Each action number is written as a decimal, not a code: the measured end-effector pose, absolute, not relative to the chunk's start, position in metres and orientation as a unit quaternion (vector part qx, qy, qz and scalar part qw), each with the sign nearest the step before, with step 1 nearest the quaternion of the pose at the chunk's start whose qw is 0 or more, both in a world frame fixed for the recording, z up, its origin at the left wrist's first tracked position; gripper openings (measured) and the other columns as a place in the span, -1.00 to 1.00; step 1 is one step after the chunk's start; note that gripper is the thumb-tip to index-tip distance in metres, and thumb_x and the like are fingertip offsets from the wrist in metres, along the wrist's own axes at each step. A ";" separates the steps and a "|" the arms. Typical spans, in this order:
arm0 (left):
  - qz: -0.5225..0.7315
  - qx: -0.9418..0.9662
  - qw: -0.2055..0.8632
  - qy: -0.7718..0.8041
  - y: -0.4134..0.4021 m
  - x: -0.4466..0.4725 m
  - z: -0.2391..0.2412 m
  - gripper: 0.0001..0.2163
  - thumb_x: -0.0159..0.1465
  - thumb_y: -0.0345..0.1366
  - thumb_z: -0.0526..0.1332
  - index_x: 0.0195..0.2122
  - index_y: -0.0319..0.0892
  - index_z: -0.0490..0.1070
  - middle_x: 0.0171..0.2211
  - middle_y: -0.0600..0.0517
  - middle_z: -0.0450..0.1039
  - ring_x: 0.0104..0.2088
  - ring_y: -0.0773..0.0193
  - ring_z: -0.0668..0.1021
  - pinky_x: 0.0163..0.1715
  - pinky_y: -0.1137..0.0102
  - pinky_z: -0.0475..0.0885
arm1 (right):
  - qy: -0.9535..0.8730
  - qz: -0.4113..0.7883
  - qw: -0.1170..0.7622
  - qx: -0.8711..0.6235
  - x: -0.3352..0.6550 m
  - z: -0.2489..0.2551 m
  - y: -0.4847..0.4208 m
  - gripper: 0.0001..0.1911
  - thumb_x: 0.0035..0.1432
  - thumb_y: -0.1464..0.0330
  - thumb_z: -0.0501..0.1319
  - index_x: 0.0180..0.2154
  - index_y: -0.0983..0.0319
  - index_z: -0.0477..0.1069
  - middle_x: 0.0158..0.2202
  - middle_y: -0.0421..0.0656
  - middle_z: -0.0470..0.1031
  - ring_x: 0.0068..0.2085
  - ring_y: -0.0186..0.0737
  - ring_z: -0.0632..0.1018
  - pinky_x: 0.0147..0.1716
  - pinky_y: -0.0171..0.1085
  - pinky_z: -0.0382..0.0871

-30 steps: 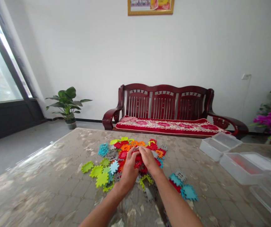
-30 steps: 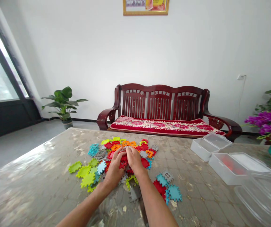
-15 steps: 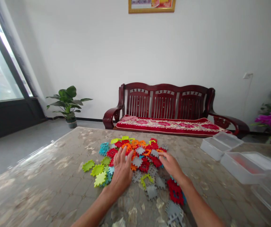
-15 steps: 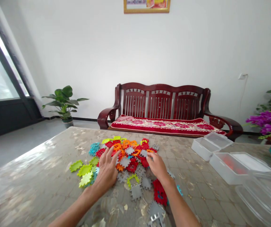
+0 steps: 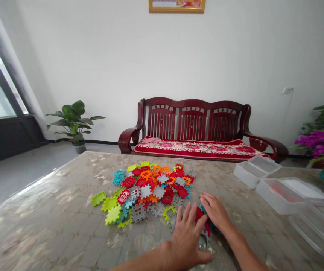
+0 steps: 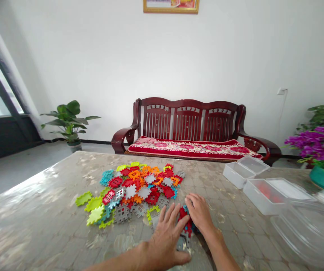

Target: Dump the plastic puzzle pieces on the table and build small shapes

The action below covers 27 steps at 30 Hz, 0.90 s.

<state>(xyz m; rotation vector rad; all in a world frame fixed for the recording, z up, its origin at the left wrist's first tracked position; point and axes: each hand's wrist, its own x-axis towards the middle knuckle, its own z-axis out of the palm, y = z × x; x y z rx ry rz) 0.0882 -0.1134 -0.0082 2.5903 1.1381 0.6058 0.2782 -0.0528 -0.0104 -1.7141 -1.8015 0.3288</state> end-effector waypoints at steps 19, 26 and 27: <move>0.225 0.831 0.122 0.495 -0.086 0.106 0.008 -0.34 0.05 -0.16 0.28 0.19 -0.19 0.20 -0.01 -0.16 0.43 -0.03 -0.10 0.43 -0.02 0.05 0.31 | -0.628 0.221 0.395 -0.633 0.228 0.010 -0.059 -0.47 0.27 0.04 -0.14 -0.14 0.14 0.50 -0.06 -0.07 0.58 0.02 -0.12 0.52 0.11 -0.17 0.31; 0.232 0.822 0.141 0.500 -0.070 0.094 0.019 -0.68 0.14 -0.23 0.21 -0.06 -0.10 0.32 -0.13 -0.05 0.51 -0.10 0.08 0.52 -0.11 0.28 0.41 | -0.614 0.269 0.469 -0.575 0.218 -0.001 -0.058 -0.36 0.28 -0.05 -0.17 0.04 0.16 0.43 0.07 -0.07 0.48 0.15 -0.14 0.42 0.23 -0.14 0.22; 0.229 0.822 0.141 0.501 -0.069 0.091 0.022 -0.69 0.14 -0.24 0.21 -0.07 -0.09 0.33 -0.12 -0.04 0.51 -0.08 0.08 0.52 -0.10 0.29 0.42 | -0.610 0.278 0.476 -0.569 0.216 0.000 -0.058 -0.36 0.28 -0.07 -0.16 0.04 0.17 0.43 0.08 -0.06 0.47 0.16 -0.13 0.41 0.24 -0.13 0.21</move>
